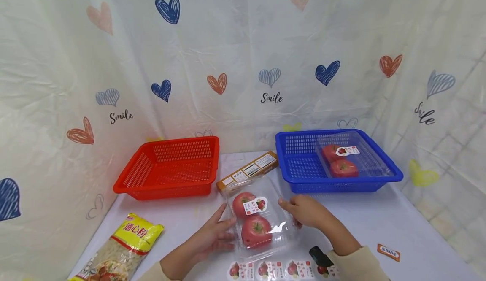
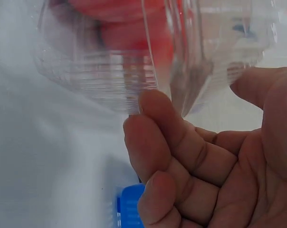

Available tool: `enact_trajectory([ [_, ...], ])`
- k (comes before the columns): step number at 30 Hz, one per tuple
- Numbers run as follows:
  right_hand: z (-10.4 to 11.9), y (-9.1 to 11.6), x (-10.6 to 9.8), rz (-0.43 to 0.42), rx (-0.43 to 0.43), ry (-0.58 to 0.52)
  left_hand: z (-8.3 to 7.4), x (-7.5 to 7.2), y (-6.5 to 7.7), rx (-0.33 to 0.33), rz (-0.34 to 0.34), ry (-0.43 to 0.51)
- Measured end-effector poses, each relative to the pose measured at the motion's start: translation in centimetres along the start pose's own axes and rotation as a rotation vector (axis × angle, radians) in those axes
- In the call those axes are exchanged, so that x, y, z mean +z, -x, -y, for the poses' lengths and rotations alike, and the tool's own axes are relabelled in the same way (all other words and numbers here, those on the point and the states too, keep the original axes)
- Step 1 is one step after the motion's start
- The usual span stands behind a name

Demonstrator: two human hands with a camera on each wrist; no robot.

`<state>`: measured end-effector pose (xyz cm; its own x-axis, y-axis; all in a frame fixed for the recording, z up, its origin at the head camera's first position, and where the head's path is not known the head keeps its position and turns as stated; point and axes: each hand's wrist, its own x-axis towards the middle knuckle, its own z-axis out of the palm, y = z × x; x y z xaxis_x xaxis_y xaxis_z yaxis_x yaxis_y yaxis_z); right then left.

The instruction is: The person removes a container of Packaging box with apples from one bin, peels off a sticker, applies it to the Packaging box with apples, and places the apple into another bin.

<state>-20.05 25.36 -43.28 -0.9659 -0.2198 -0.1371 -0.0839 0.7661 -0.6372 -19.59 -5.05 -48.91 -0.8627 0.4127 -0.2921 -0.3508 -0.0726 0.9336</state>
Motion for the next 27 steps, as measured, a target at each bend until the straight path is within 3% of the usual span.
enact_trajectory([
  [6,-0.1,0.4,-0.1,0.048,0.004,-0.095,-0.3,0.1,-0.4,-0.046,0.0,0.033],
  [13,0.1,0.6,-0.3,0.062,0.003,-0.137,-0.7,0.3,-0.5,-0.012,0.028,0.106],
  [17,0.4,0.6,-0.5,0.054,0.022,-0.147,-1.1,0.5,-0.5,-0.018,-0.026,0.071],
  [21,0.7,0.7,-1.1,0.051,-0.016,-0.17,-1.7,0.5,-0.7,-0.031,-0.077,0.001],
  [27,0.7,0.7,-3.3,-0.019,-0.056,-0.142,-3.4,0.1,-1.0,-0.037,-0.084,-0.06],
])
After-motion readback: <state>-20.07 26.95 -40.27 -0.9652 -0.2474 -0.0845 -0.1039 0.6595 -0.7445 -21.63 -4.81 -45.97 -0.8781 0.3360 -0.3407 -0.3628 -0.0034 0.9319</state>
